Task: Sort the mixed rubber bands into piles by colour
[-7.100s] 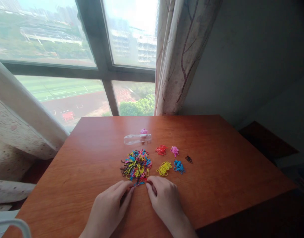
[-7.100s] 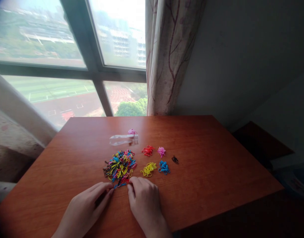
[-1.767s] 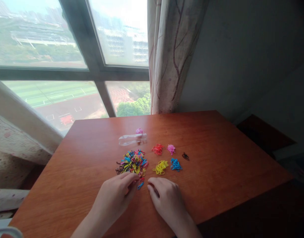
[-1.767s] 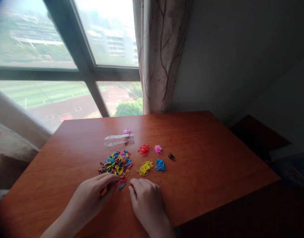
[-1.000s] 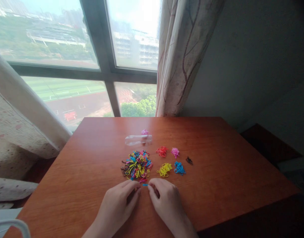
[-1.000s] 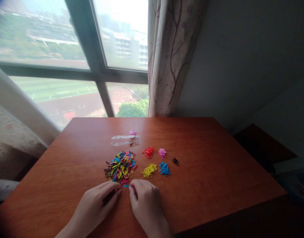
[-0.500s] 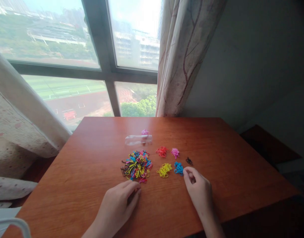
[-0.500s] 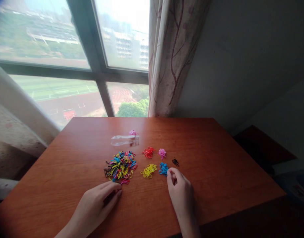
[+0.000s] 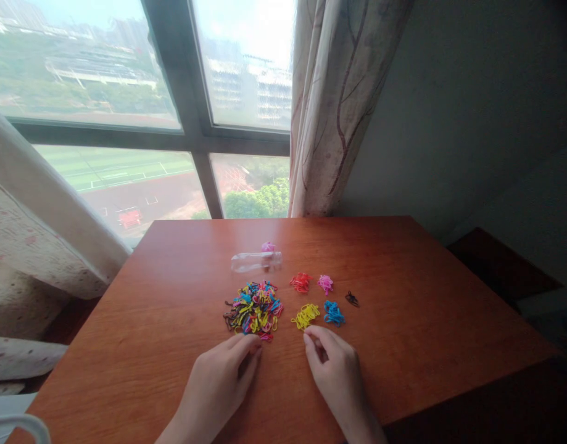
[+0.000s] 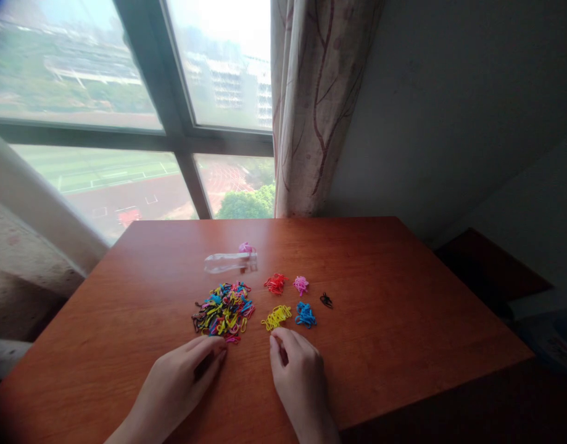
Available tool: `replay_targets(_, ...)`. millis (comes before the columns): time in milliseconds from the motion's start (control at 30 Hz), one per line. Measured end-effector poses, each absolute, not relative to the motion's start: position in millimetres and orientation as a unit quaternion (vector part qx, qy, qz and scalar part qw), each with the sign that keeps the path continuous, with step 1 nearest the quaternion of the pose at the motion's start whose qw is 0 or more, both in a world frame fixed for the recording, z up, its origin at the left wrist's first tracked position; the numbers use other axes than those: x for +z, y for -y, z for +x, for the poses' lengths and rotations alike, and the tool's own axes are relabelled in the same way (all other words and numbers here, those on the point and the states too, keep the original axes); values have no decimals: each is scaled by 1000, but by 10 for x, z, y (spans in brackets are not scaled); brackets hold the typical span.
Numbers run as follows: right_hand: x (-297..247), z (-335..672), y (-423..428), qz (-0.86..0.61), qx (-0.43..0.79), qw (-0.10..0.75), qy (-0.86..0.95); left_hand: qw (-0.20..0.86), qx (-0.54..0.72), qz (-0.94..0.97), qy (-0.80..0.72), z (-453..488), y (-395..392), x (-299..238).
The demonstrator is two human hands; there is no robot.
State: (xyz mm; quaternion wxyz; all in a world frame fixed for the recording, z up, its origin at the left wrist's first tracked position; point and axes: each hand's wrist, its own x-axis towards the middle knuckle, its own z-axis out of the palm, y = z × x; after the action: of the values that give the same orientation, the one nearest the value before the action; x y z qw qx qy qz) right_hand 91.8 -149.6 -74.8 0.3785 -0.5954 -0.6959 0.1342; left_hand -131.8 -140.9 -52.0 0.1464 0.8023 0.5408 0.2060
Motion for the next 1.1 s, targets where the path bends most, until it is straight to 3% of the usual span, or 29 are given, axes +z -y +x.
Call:
replay_targets(500,-739,776,1562,-572,139,365,722,96,201,798,-559,-1384,1379,-511)
replay_targets(1100,-735,762,1547,-569,133,360,727,74,34,840,-537,-1086,1249,-350)
